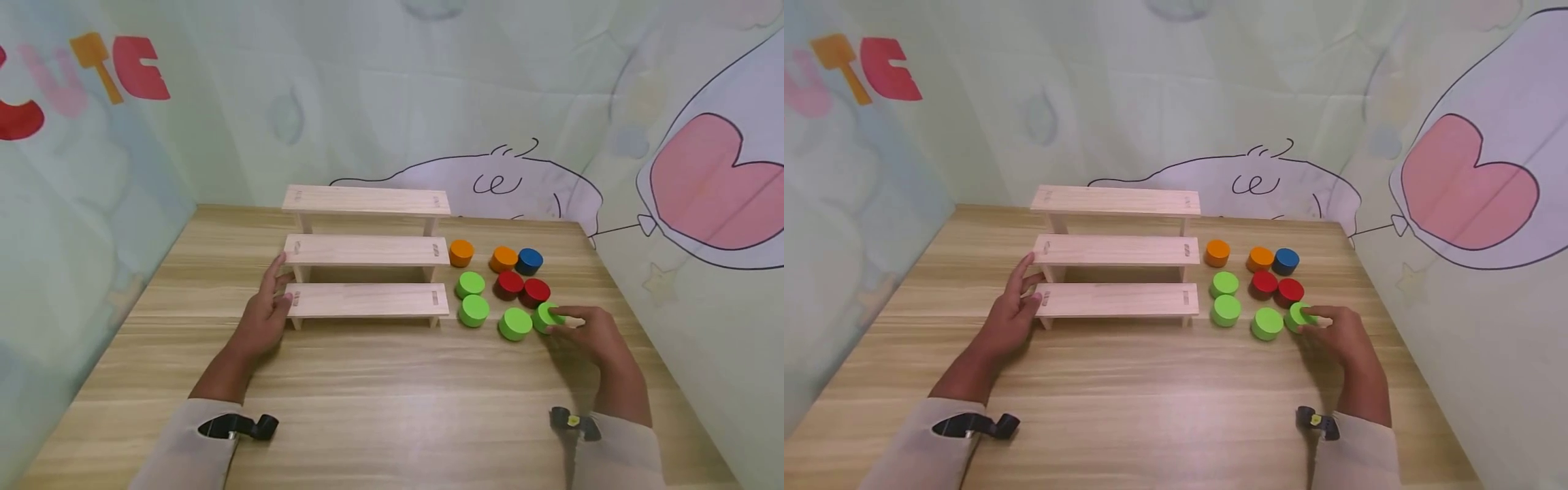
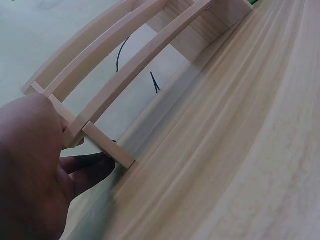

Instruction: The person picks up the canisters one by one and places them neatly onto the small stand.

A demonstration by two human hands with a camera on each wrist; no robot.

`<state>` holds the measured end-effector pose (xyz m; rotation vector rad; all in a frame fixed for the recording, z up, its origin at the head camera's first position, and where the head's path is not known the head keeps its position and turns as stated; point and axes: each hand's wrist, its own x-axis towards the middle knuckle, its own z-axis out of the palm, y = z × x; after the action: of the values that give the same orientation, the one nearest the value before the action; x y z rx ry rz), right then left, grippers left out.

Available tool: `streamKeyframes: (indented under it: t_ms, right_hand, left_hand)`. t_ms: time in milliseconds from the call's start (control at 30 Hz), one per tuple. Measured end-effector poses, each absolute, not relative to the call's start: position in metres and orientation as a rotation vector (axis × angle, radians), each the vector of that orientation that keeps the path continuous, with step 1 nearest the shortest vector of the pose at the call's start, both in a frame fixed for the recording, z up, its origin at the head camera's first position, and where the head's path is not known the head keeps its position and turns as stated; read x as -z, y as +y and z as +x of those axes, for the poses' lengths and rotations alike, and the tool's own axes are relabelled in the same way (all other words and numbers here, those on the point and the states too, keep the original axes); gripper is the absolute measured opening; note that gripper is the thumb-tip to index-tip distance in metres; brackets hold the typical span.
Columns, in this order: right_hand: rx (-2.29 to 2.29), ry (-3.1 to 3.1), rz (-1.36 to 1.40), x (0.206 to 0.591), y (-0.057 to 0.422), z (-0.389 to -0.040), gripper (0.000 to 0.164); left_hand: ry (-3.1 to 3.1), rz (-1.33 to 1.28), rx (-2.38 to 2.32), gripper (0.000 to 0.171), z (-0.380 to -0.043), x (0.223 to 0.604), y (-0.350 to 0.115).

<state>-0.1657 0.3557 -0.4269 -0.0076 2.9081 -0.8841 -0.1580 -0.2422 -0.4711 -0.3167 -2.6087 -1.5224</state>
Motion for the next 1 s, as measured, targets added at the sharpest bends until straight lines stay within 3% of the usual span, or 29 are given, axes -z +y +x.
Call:
streamKeyframes:
  t_ms: [500,1000]
  right_hand:
    - [0.822,2.893,0.068,0.427,0.361,-0.163,0.055]
    - [0.855,2.986,0.271,0.398,0.345,-0.159,0.055]
  left_hand:
    - [-2.619,-0.325,1.464,0.074,-0.156,0.474,-0.242]
    - [-2.613,-0.294,1.524,0.075,-0.153,0.472,-0.240]
